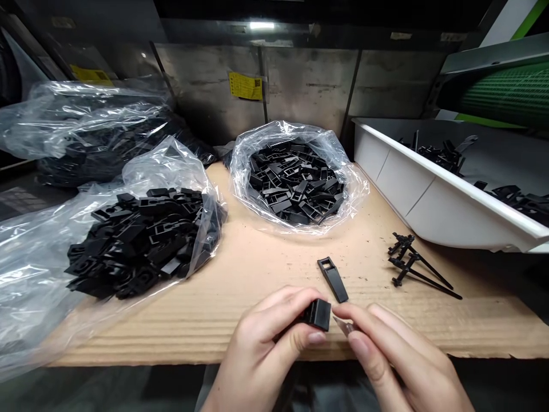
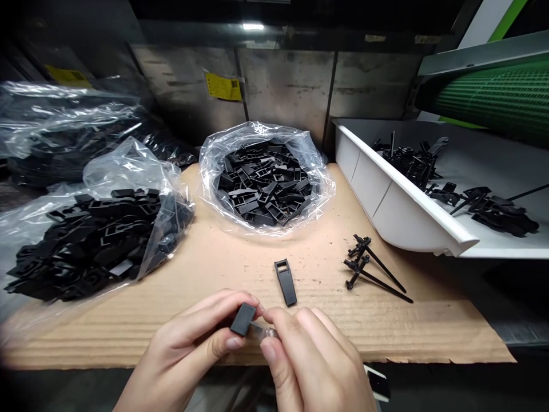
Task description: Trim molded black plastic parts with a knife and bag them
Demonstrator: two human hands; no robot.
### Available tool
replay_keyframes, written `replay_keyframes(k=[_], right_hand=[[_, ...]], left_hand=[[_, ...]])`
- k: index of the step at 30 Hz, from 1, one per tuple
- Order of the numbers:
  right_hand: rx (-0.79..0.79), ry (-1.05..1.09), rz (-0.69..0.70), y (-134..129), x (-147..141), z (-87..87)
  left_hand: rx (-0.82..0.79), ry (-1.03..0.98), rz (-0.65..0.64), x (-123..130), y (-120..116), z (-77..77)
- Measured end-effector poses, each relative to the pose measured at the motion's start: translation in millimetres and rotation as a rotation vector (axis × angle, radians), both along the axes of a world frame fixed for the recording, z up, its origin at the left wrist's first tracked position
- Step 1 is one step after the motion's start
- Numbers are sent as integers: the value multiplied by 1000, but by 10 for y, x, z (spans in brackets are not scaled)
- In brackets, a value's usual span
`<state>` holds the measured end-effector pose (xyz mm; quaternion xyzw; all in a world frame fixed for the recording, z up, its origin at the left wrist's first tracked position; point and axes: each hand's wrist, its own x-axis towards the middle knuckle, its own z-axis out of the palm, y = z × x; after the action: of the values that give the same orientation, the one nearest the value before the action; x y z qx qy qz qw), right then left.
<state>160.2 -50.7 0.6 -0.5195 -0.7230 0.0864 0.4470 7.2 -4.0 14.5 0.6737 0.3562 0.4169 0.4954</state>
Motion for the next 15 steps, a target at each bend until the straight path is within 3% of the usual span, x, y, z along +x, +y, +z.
replay_keyframes(k=[9, 15], right_hand=[[135, -63, 62, 44, -28, -11], [193, -49, -100, 22, -79, -72]], left_hand=[[-27, -18, -4, -37, -12, 7], [-9, -39, -25, -54, -11, -21]])
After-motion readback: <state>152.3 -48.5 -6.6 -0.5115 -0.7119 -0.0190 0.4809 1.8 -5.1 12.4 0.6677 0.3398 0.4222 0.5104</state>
